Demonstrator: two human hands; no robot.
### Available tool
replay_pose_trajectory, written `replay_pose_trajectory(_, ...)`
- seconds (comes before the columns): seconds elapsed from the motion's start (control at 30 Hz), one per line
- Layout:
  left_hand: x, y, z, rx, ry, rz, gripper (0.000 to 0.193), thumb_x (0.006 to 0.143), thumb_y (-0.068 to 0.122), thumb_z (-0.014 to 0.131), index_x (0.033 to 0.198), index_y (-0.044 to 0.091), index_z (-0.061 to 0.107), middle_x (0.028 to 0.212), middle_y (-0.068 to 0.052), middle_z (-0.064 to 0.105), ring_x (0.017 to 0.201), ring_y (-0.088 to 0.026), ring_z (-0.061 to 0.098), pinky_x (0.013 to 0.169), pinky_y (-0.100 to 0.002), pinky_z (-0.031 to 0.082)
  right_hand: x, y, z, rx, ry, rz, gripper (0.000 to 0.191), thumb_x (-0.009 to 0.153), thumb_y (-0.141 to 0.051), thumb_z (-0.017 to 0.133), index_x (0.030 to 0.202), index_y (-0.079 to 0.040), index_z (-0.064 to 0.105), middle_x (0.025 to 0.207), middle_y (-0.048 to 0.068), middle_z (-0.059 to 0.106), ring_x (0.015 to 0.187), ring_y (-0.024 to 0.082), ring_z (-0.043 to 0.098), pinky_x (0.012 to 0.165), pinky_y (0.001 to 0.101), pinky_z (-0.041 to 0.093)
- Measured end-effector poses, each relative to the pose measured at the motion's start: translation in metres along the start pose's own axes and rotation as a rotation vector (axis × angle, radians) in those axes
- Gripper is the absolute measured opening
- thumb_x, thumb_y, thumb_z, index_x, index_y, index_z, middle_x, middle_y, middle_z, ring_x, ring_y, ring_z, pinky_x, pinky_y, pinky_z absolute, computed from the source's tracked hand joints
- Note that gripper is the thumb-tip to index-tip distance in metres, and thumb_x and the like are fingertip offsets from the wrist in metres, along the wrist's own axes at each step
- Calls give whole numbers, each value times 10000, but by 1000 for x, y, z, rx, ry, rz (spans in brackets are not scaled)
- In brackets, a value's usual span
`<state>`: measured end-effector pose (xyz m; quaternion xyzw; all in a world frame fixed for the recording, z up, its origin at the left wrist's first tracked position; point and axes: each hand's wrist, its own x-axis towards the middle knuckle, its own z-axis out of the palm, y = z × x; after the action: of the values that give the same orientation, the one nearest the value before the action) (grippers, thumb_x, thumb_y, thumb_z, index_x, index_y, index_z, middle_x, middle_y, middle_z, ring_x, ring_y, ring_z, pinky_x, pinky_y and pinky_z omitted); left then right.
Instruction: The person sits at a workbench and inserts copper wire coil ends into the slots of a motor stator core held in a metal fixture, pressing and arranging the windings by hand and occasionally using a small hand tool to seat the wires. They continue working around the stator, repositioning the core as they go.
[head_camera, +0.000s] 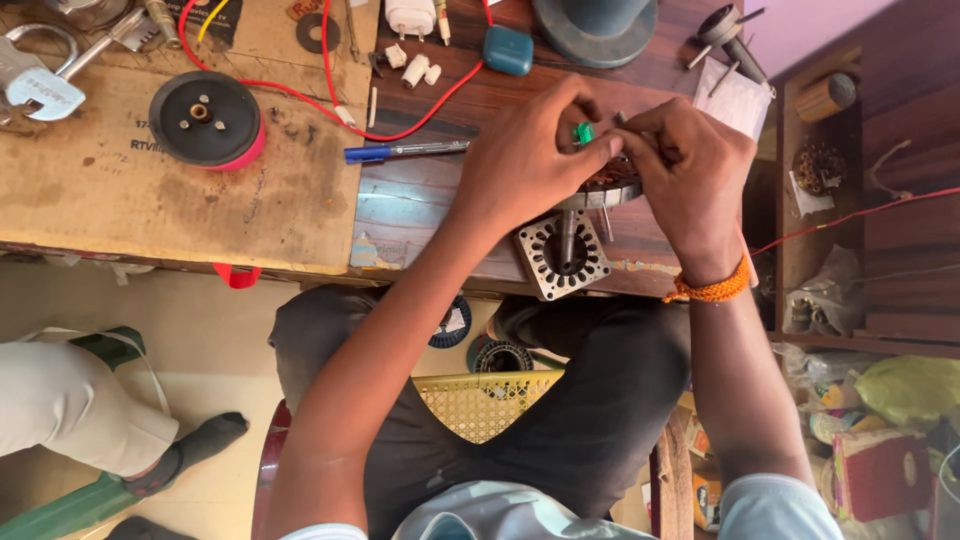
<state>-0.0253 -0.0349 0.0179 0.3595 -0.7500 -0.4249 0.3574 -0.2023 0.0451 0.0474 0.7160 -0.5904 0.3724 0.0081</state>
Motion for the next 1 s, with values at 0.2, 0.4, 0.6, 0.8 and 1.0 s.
replay_pose_trajectory(0.2,19,-20,3,-71,-145,19,379,767,409,824,1047,157,782,713,-81,693,662,-208,675,607,-374,500,2,4,4,22,59,72,142,1001,23,859,935,19,733,761,40,633,608,58,418,558,257,329)
replay_pose_trajectory(0.4,22,-25,5,-152,-269,-60,377,774,425,807,1005,126,801,743,-47,735,670,-171,689,621,-335,515,11,1,4,-39,48,33,151,987,29,866,929,23,727,667,33,555,569,53,412,580,262,334)
replay_pose_trajectory(0.6,21,-25,7,-59,-140,263,212,843,259,798,992,109,806,904,-81,763,883,-246,705,767,-367,516,1,-31,-13,-12,-51,269,182,1001,-65,877,937,1,720,619,11,521,571,42,419,524,255,293)
replay_pose_trajectory(0.8,23,-40,-21,-153,-359,305,175,846,89,794,1014,139,807,886,-79,722,852,-224,703,770,-358,522,-16,-62,-27,32,-183,263,113,937,-62,841,986,-13,752,645,-32,564,581,15,441,523,227,324)
replay_pose_trajectory(1.0,19,-27,-28,-115,-355,293,170,816,116,801,980,160,820,872,-36,740,839,-191,716,758,-350,534,-38,-70,-17,62,-129,310,83,931,-28,819,956,-26,740,592,-11,454,557,41,356,522,254,271)
